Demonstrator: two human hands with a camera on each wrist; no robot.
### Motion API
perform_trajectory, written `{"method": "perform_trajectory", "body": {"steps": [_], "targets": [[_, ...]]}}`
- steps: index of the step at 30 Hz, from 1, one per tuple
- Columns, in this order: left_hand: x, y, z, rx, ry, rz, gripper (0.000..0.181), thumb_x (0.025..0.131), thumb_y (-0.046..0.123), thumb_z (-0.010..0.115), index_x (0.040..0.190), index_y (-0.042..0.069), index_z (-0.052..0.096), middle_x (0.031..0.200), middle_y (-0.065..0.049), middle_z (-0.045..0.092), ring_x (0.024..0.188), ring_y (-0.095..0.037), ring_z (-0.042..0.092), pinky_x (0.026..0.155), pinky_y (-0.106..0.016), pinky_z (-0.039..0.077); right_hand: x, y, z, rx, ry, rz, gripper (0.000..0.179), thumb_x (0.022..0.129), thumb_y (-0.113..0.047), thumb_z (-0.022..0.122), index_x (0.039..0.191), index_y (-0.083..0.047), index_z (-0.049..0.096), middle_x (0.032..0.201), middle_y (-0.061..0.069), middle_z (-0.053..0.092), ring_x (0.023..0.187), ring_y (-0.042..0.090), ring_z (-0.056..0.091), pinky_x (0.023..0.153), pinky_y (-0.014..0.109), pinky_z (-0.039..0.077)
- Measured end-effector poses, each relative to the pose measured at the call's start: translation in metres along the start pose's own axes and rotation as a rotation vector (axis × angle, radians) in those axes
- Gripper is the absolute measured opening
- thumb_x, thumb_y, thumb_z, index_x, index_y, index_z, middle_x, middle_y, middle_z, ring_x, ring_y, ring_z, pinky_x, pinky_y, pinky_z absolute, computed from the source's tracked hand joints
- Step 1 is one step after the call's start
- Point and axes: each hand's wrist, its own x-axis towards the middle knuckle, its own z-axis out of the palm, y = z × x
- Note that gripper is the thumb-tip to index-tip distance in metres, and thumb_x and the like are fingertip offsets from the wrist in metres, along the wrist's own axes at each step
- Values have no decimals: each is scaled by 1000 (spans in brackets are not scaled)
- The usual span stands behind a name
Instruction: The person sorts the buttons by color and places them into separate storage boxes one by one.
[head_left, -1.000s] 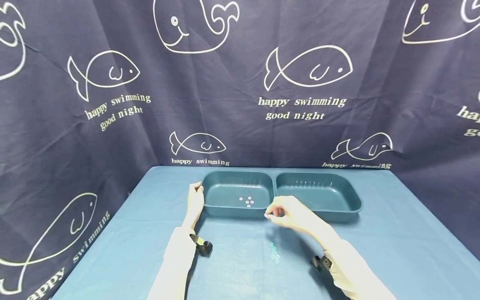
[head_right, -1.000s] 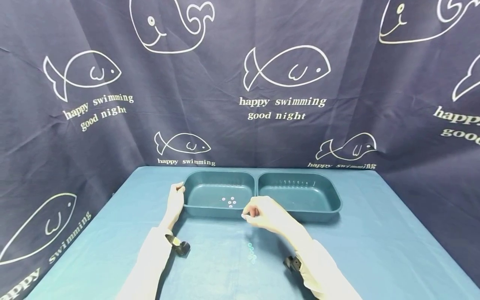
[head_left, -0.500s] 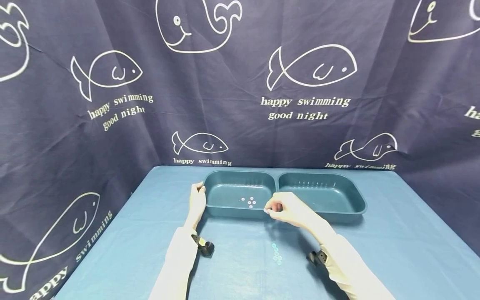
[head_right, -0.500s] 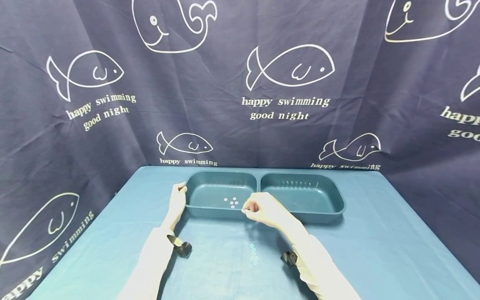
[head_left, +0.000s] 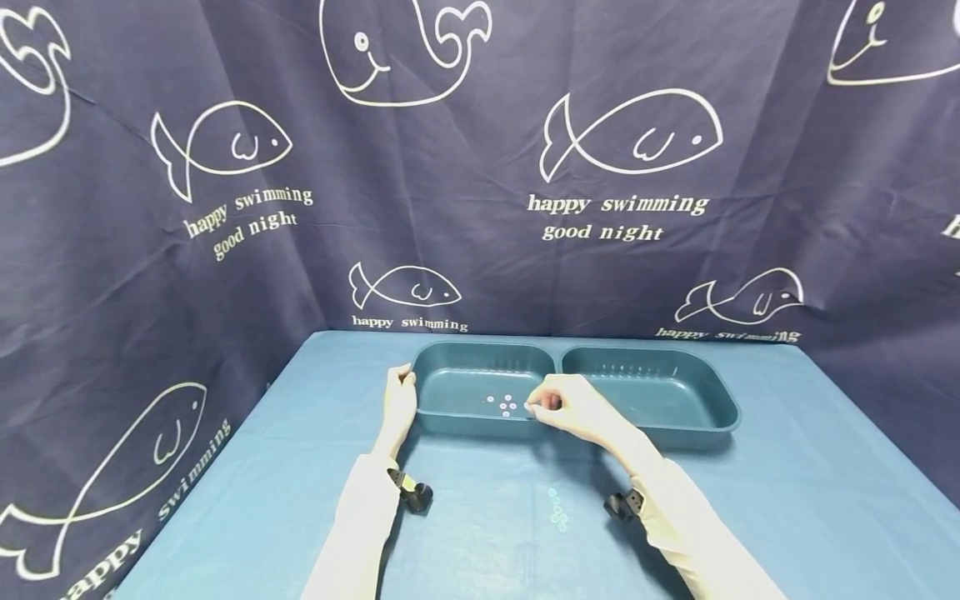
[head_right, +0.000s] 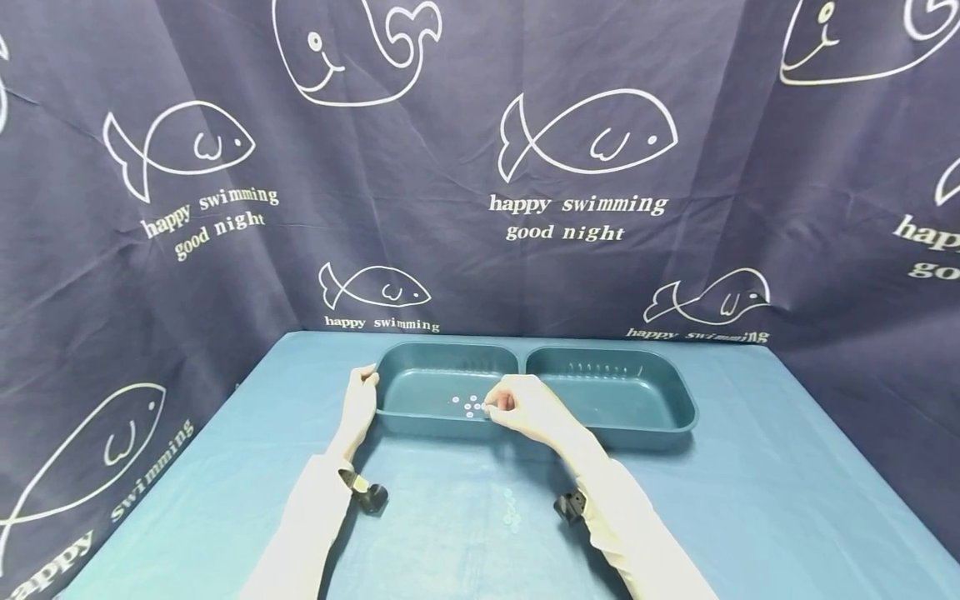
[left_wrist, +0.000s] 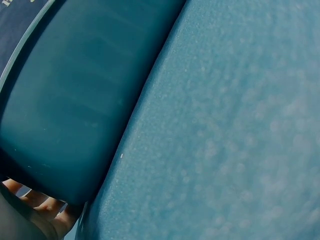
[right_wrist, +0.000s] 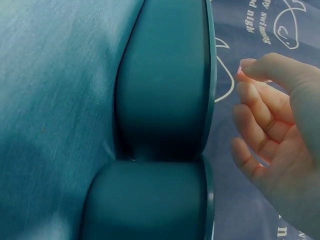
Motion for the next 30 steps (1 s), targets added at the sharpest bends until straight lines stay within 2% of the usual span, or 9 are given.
{"method": "perform_trajectory", "body": {"steps": [6, 15, 23, 30], "targets": [[-1, -1, 1, 10, -13, 0, 27, 96, 6, 39, 120, -6, 44, 121, -27, 51, 118, -39, 47, 102, -50, 34, 6, 4, 2, -13, 5, 25, 6, 79, -13, 71, 84, -13, 72, 65, -10, 55, 61, -1, 47, 58, 20, 42], [0, 1, 1, 3, 11, 17, 26, 96, 5, 40, 119, -7, 44, 119, -28, 52, 116, -39, 48, 101, -50, 35, 13, 10, 6, -42, 8, 48, 7, 78, -15, 71, 84, -12, 73, 65, -9, 56, 62, 1, 47, 58, 21, 42], [0, -2, 2, 4, 10, 29, 26, 96, 4, 40, 118, -7, 45, 118, -28, 52, 116, -39, 48, 100, -50, 35, 16, 15, 12, -29, -3, 89, 8, 78, -10, 69, 85, -9, 72, 69, -6, 60, 64, 3, 51, 60, 21, 44], [1, -1, 1, -8, 19, 27, 26, 95, 4, 41, 117, -8, 45, 118, -28, 52, 115, -40, 48, 101, -50, 35, 17, 16, 12, -20, -1, 87, 8, 78, -10, 69, 85, -9, 71, 69, -5, 60, 64, 3, 51, 60, 21, 44]]}}
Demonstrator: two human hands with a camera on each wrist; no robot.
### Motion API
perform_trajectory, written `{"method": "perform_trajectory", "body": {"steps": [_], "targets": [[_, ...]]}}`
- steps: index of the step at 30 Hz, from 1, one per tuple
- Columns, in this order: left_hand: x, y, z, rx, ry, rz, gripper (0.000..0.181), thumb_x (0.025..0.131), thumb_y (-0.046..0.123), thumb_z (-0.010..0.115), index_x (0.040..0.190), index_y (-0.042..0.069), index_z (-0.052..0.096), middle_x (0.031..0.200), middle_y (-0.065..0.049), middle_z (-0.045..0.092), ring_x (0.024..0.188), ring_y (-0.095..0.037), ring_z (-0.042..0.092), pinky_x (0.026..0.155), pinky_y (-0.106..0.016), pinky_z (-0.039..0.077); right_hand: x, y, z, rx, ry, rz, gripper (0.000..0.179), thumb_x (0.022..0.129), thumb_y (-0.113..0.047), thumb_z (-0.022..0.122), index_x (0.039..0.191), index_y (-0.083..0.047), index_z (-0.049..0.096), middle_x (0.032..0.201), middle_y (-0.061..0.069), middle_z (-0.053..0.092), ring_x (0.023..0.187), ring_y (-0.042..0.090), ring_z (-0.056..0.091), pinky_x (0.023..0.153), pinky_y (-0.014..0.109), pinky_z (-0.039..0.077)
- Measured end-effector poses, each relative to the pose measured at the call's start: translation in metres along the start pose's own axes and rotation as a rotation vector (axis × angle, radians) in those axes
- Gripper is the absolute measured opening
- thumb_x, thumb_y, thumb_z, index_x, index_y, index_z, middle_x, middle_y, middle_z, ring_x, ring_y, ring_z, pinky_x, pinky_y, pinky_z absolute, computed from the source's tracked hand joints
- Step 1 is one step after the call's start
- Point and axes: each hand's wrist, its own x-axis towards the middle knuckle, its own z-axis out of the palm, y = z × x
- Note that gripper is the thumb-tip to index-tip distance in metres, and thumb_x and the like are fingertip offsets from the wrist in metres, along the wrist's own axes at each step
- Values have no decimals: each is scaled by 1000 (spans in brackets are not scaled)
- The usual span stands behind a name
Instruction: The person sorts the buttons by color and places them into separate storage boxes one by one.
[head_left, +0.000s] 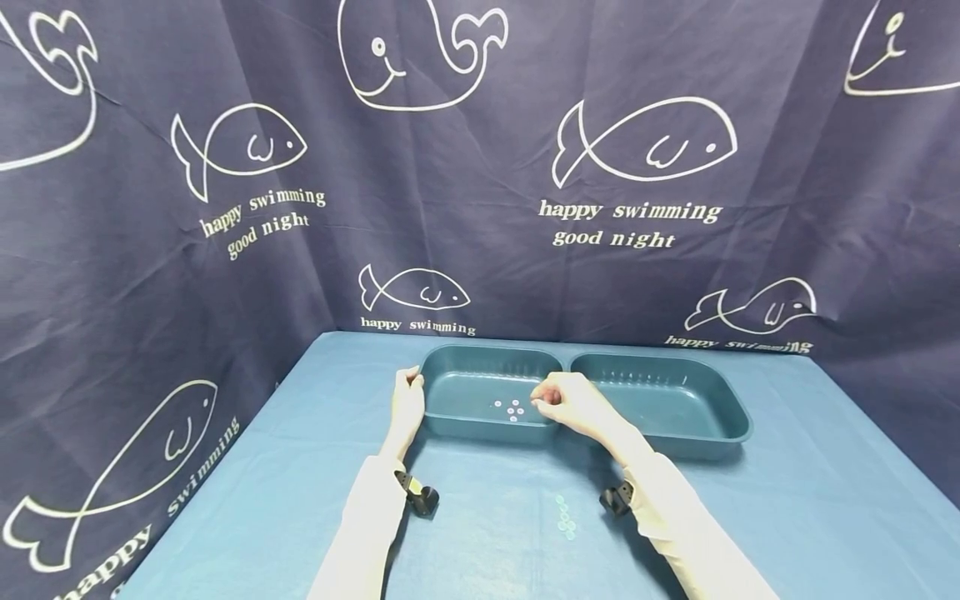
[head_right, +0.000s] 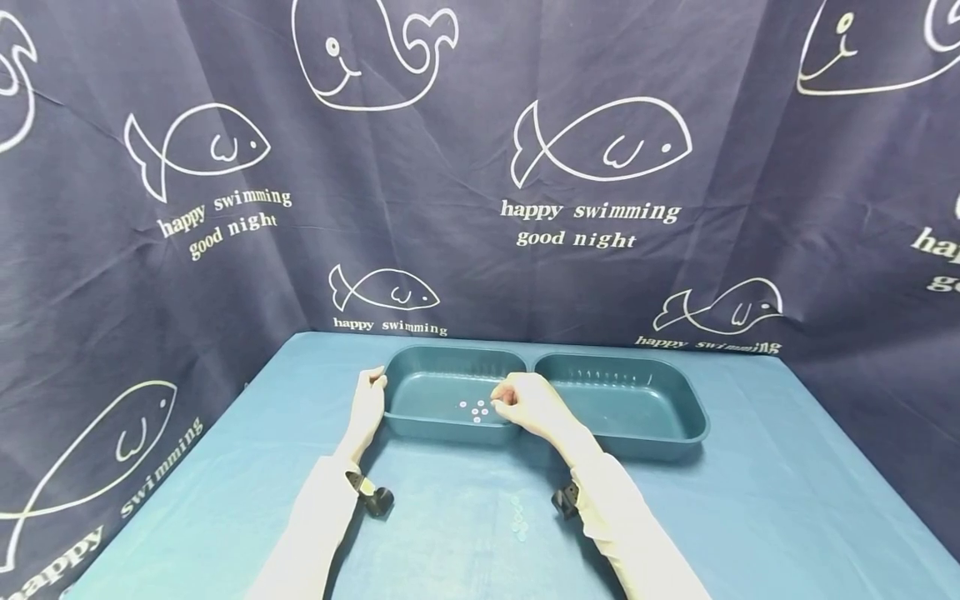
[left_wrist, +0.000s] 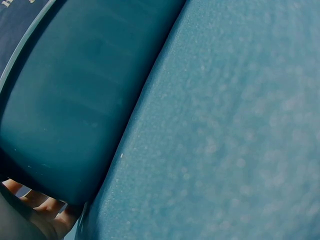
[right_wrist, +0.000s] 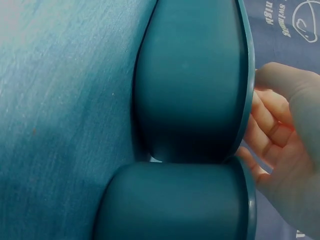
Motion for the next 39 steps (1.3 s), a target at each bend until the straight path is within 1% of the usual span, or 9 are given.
{"method": "perform_trajectory", "body": {"steps": [11, 23, 26, 27, 30, 33, 34, 35, 39], "targets": [[-3, 3, 4, 4, -15, -7, 26, 95, 4, 41, 118, -7, 45, 120, -28, 52, 116, -39, 48, 101, -50, 35, -6, -2, -4, -7, -5, 9, 11, 78, -12, 71, 87, -6, 72, 68, -5, 58, 63, 2, 49, 59, 21, 43], [-3, 3, 6, -18, -15, -11, 26, 96, 4, 40, 119, -8, 45, 117, -28, 53, 113, -39, 49, 99, -50, 35, -13, -5, -8, -25, 22, -13, 12, 78, -13, 73, 88, -6, 72, 67, -7, 57, 63, 2, 48, 59, 22, 43], [2, -7, 6, -38, -12, 12, 26, 96, 8, 42, 118, -5, 46, 117, -26, 53, 113, -37, 50, 99, -49, 35, -15, -8, -9, -23, 16, -8, 13, 78, -14, 72, 89, -7, 72, 68, -8, 56, 63, 2, 47, 60, 21, 43], [9, -22, 7, -67, -4, 60, 25, 96, 13, 44, 117, -1, 48, 115, -21, 56, 111, -32, 52, 98, -43, 38, -16, -8, -9, -18, 13, -8, 13, 79, -14, 72, 90, -7, 72, 68, -8, 56, 63, 2, 47, 60, 21, 43], [13, -30, 7, -67, -1, 78, 25, 97, 17, 45, 116, 2, 48, 115, -20, 56, 111, -29, 52, 98, -42, 39, -20, -10, -9, -6, 2, -12, 13, 79, -14, 72, 90, -8, 72, 69, -9, 55, 64, 1, 47, 60, 21, 43], [12, -24, 5, -60, -11, 63, 25, 97, 14, 43, 117, -1, 48, 116, -22, 55, 111, -31, 52, 98, -42, 38, -23, -11, -9, 3, -3, -27, 12, 79, -15, 72, 90, -10, 72, 68, -9, 54, 63, 0, 46, 59, 21, 42], [5, -10, 3, -31, -20, 20, 26, 97, 8, 41, 118, -5, 45, 118, -26, 52, 113, -36, 49, 99, -48, 35, -24, -12, -9, 6, -4, -32, 12, 79, -15, 72, 90, -10, 72, 68, -10, 54, 63, 0, 46, 59, 21, 42], [3, -7, 1, -16, -28, 18, 25, 97, 7, 40, 118, -7, 45, 118, -27, 52, 113, -37, 49, 99, -48, 36, -25, -12, -9, 11, -5, -36, 12, 79, -15, 72, 90, -9, 72, 68, -9, 54, 63, 0, 46, 59, 21, 42], [0, 1, -2, 11, -36, 2, 25, 97, 4, 38, 118, -8, 44, 118, -28, 51, 114, -38, 48, 99, -47, 36, -30, -13, -9, 27, -15, -44, 12, 80, -14, 71, 90, -7, 72, 68, -9, 54, 63, -1, 46, 59, 20, 42]]}}
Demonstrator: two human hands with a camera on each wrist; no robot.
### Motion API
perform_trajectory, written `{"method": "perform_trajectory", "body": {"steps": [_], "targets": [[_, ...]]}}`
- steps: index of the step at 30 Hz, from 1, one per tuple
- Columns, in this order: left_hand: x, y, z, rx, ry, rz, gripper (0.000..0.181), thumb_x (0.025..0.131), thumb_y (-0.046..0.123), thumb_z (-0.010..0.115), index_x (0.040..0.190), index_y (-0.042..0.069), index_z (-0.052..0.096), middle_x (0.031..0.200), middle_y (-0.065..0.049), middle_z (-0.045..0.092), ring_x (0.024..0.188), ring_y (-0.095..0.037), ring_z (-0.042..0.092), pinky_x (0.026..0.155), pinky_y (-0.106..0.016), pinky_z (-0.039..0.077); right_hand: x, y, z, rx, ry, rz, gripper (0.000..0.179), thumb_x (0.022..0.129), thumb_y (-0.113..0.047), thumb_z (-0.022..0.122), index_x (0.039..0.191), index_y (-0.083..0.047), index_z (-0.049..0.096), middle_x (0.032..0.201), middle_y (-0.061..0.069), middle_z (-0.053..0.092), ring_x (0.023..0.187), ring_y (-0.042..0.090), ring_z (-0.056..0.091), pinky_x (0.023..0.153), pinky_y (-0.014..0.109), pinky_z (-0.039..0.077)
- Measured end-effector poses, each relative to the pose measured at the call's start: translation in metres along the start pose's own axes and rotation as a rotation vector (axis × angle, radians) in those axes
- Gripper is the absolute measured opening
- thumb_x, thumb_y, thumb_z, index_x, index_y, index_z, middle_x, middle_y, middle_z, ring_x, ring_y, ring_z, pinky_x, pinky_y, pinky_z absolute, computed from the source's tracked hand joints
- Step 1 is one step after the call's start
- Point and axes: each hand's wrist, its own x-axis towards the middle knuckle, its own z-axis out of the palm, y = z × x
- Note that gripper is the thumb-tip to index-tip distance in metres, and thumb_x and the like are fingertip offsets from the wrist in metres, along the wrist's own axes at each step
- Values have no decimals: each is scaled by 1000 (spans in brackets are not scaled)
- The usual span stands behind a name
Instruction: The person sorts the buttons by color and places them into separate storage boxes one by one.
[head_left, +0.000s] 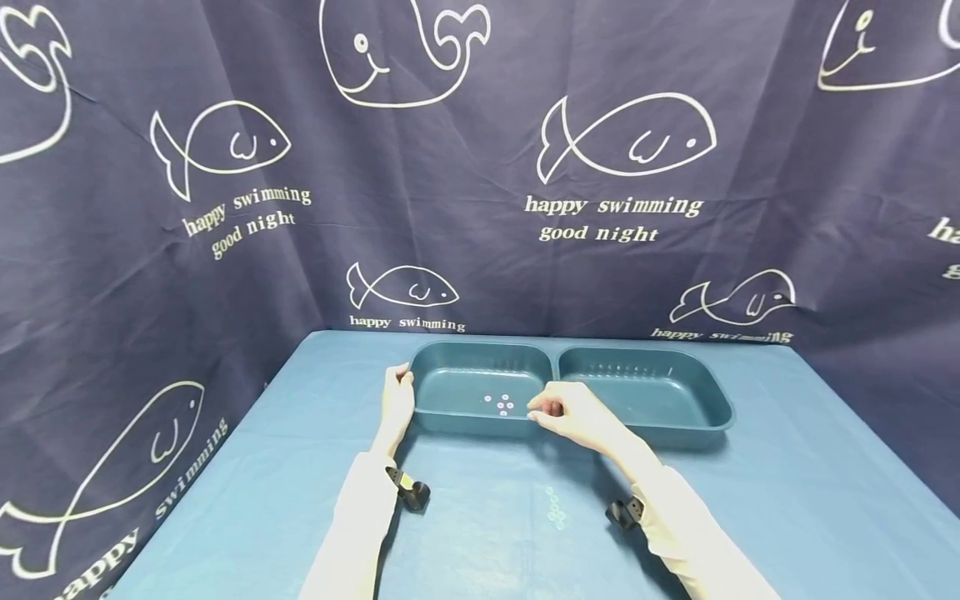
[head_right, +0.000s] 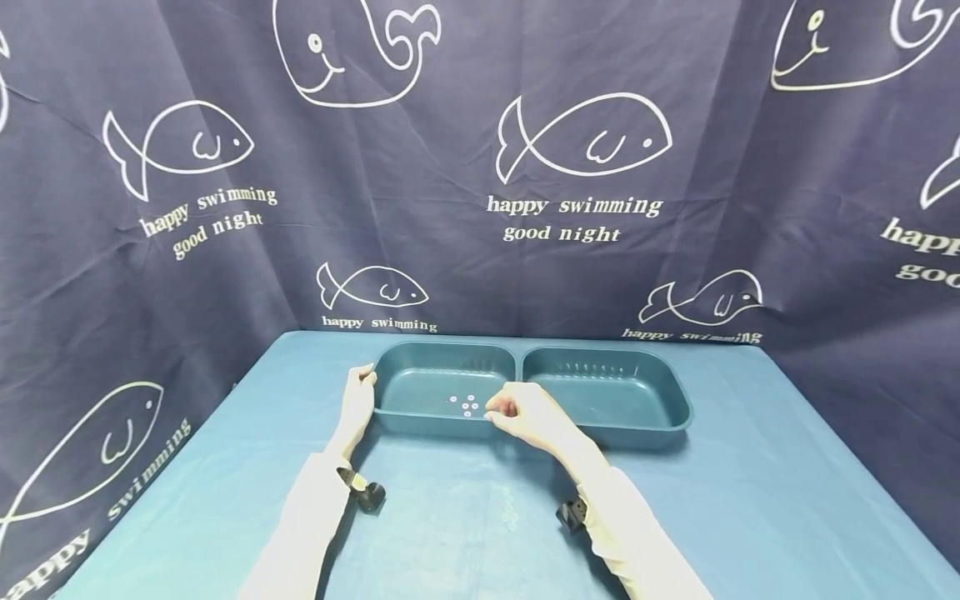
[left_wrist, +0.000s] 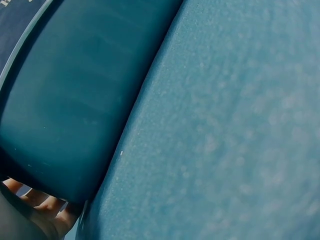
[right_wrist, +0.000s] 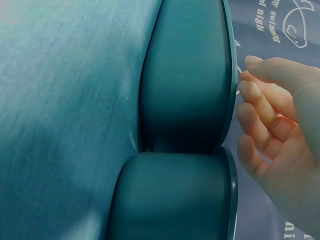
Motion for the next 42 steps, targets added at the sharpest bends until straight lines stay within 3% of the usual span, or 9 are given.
{"method": "perform_trajectory", "body": {"steps": [13, 21, 28, 42], "targets": [[1, 1, -6, -1, 12, -41, 28, 98, 6, 38, 122, -7, 42, 125, -28, 49, 121, -39, 45, 104, -49, 32, -12, 0, 0, 10, -2, -57, 8, 80, -12, 71, 88, -10, 72, 66, -9, 55, 61, -3, 44, 57, 18, 41], [6, -18, -4, -34, 33, 22, 28, 98, 17, 41, 120, 0, 46, 125, -23, 50, 119, -33, 47, 103, -44, 34, -21, 1, 4, 31, 10, -93, 9, 81, -11, 71, 89, -7, 72, 68, -7, 57, 63, -2, 46, 57, 18, 41], [1, -4, -7, -11, 7, -25, 29, 97, 7, 37, 121, -8, 42, 125, -30, 47, 121, -40, 43, 104, -50, 31, -30, -2, 7, 6, 6, -129, 9, 81, -11, 70, 88, -8, 72, 69, -9, 59, 65, 0, 49, 59, 18, 43], [-2, 4, -1, -14, -1, -40, 29, 97, 6, 38, 122, -8, 42, 128, -29, 47, 123, -39, 42, 105, -49, 30, -48, 2, 4, 46, 2, -108, 7, 79, -9, 71, 86, -6, 72, 65, -7, 58, 62, -4, 45, 55, 16, 41]]}}
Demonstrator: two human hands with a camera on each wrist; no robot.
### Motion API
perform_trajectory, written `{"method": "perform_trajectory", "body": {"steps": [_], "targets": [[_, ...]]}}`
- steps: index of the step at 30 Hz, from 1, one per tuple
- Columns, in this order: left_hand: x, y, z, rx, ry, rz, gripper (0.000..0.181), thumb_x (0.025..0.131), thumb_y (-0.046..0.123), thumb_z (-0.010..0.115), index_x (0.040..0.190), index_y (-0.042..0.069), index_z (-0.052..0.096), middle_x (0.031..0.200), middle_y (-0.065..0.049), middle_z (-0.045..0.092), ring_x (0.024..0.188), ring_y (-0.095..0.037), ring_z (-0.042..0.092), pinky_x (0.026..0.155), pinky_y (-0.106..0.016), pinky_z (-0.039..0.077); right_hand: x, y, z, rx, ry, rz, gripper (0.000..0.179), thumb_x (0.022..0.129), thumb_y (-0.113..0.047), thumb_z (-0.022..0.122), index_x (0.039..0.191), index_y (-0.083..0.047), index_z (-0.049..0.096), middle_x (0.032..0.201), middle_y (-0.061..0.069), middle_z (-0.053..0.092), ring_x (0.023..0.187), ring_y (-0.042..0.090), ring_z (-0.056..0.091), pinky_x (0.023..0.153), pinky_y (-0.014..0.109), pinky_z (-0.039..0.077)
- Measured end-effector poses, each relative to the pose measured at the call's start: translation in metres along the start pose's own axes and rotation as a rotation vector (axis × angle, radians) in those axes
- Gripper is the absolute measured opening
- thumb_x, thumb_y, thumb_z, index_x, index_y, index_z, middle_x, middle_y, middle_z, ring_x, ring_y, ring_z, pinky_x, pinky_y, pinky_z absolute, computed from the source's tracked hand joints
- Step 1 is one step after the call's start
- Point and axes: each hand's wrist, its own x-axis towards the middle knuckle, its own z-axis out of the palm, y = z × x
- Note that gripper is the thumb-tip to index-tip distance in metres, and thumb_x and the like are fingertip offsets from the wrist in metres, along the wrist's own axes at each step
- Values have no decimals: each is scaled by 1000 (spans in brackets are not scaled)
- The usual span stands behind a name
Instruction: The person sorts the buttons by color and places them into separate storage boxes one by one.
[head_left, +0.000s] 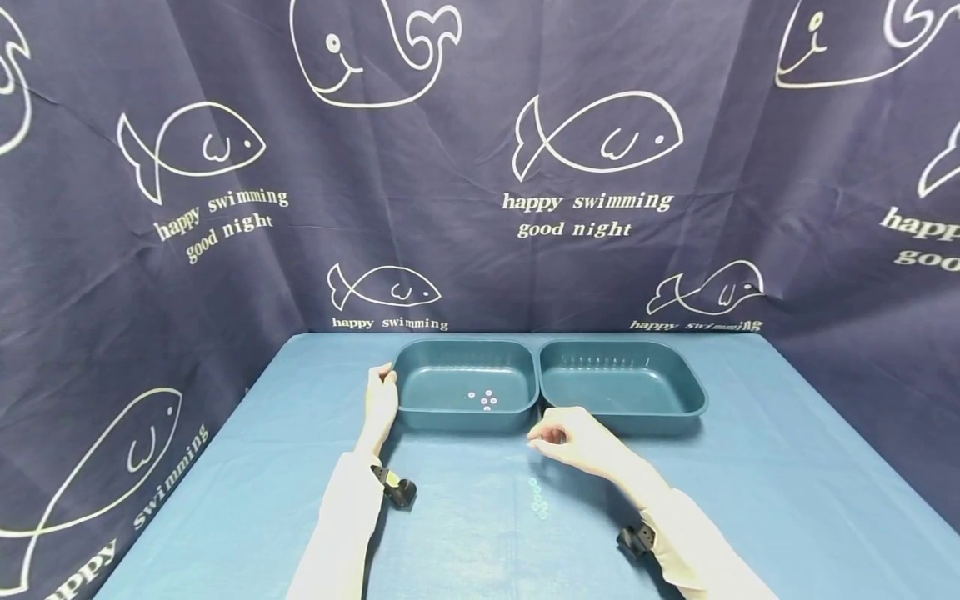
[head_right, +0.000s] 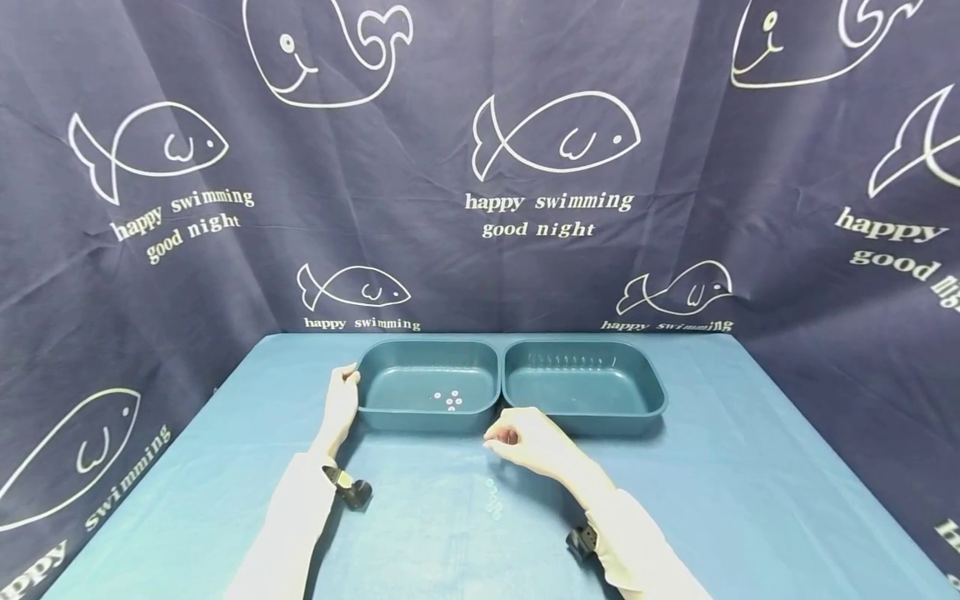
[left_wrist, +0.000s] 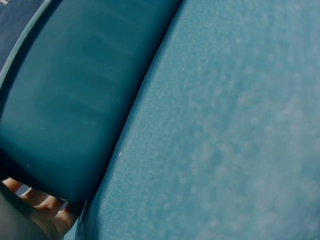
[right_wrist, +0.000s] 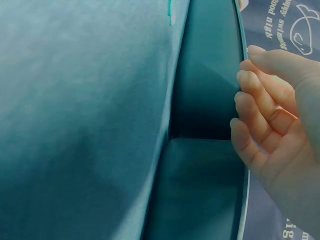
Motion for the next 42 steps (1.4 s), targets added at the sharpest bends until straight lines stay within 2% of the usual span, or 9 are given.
{"method": "perform_trajectory", "body": {"steps": [10, 19, 25, 35, 42], "targets": [[0, -1, 0, -4, -3, 0, 30, 97, 6, 36, 122, -8, 41, 127, -30, 46, 122, -39, 43, 105, -49, 30, -4, 5, 0, -13, -15, 7, 7, 79, -11, 71, 85, -9, 72, 66, -10, 58, 62, -5, 45, 57, 16, 41], [1, 1, 1, 0, -2, -14, 30, 97, 8, 37, 123, -7, 42, 129, -28, 46, 124, -38, 42, 106, -48, 30, -6, 8, 0, 46, -134, 108, 5, 80, -12, 70, 84, -9, 71, 67, -9, 58, 63, -6, 46, 57, 17, 42], [1, 0, 0, 1, -3, -14, 30, 97, 7, 38, 123, -7, 42, 129, -28, 46, 124, -38, 42, 106, -48, 30, -8, 7, 1, 79, -187, 149, 7, 80, -12, 70, 85, -7, 71, 67, -7, 59, 62, -5, 48, 57, 17, 43], [1, 0, 1, 0, -3, -15, 30, 97, 8, 37, 123, -7, 42, 129, -28, 46, 125, -38, 41, 106, -48, 29, -9, 4, 2, 73, -267, 171, 9, 75, -7, 71, 83, -6, 71, 66, -8, 57, 60, -6, 47, 56, 16, 43], [1, -1, 2, -6, 3, -7, 29, 97, 7, 37, 122, -8, 42, 127, -29, 47, 122, -39, 43, 105, -49, 30, -7, -2, 2, 4, -308, 143, 9, 73, -9, 72, 82, -7, 70, 67, -9, 58, 62, -6, 47, 57, 16, 43]]}}
